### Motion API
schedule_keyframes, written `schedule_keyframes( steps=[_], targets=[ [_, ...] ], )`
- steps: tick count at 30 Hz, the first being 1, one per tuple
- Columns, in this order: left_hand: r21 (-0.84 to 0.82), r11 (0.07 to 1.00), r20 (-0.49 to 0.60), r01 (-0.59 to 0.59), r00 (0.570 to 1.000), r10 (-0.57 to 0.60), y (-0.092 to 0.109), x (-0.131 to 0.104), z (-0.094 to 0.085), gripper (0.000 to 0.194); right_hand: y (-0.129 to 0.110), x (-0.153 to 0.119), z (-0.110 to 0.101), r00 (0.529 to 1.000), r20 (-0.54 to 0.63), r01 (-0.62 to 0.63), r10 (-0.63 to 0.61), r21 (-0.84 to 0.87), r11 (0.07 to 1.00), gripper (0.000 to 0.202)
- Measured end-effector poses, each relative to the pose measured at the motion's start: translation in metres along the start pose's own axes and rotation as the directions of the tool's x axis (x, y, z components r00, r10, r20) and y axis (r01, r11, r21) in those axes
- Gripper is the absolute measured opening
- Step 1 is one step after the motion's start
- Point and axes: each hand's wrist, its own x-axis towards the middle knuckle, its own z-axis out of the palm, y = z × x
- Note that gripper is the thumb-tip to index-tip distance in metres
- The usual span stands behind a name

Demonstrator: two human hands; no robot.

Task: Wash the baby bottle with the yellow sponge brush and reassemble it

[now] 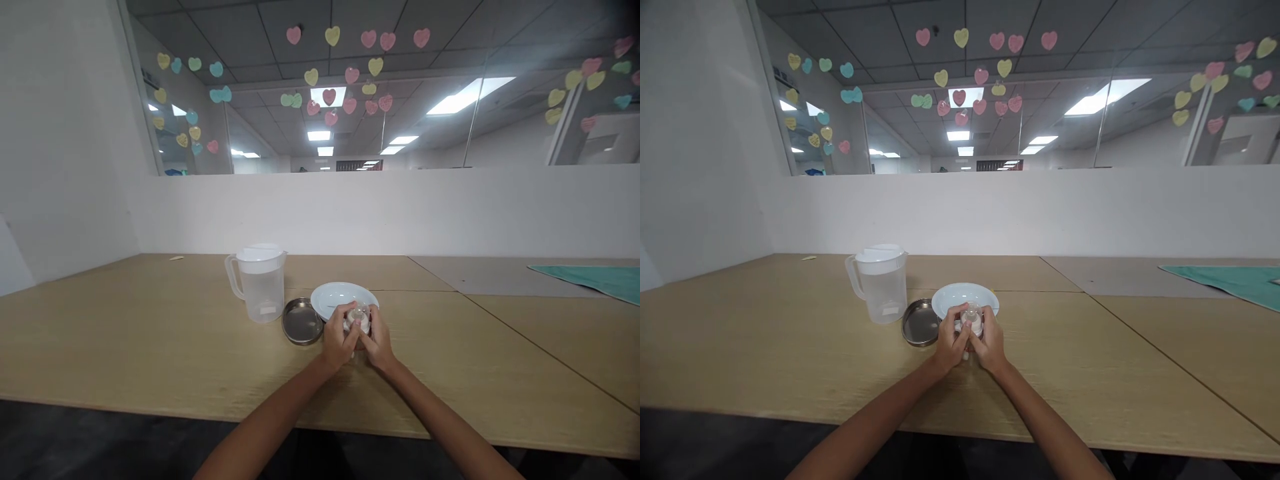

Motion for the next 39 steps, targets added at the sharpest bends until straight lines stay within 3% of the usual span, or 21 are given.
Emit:
schedule_keyframes(
  steps=[4, 9, 15, 19, 22, 26, 32, 35, 39],
  targets=[
    [0.001, 1.000, 0.008, -0.013, 1.000, 0.013, 0.001, -0.001, -0.001, 0.034, 0.001, -0.001, -0.001, 1.000, 0.008, -0.005, 0.005, -0.047, 0.999, 0.023],
    [0.004, 0.999, 0.108, -0.054, 0.993, 0.053, 0.001, 0.000, -0.009, 0.041, 0.001, -0.001, -0.006, 0.996, 0.047, 0.081, -0.077, -0.089, 0.993, 0.034],
    [-0.086, 0.994, 0.110, -0.075, 0.990, 0.084, -0.004, 0.005, -0.017, 0.058, 0.009, 0.000, -0.011, 0.988, -0.106, 0.101, -0.110, -0.081, 0.992, 0.065],
    [0.122, 0.987, 0.259, -0.108, 0.963, 0.073, -0.006, 0.003, -0.015, 0.077, 0.011, -0.001, -0.011, 0.991, -0.015, 0.130, -0.131, -0.062, 0.990, 0.059],
    [0.233, 0.968, 0.287, -0.095, 0.958, 0.025, -0.007, 0.001, -0.010, 0.089, 0.008, 0.000, -0.010, 0.994, 0.016, 0.108, -0.108, -0.053, 0.993, 0.054],
    [0.249, 0.966, 0.278, -0.076, 0.961, 0.004, -0.008, 0.000, -0.007, 0.088, 0.001, 0.003, -0.010, 1.000, -0.016, 0.006, -0.007, -0.051, 0.999, 0.051],
    [0.239, 0.961, 0.317, -0.142, 0.946, 0.061, -0.010, 0.000, -0.006, 0.090, 0.001, 0.003, -0.011, 0.994, -0.057, -0.088, 0.089, 0.018, 0.996, 0.048],
    [0.246, 0.954, 0.323, -0.174, 0.942, 0.089, -0.012, 0.001, -0.005, 0.092, 0.003, 0.002, -0.012, 0.996, -0.072, -0.051, 0.049, -0.027, 0.998, 0.049],
    [0.275, 0.944, 0.341, -0.183, 0.936, 0.082, -0.015, 0.001, -0.005, 0.094, 0.007, -0.002, -0.012, 0.992, -0.081, 0.084, -0.095, -0.132, 0.988, 0.053]
  ],
)
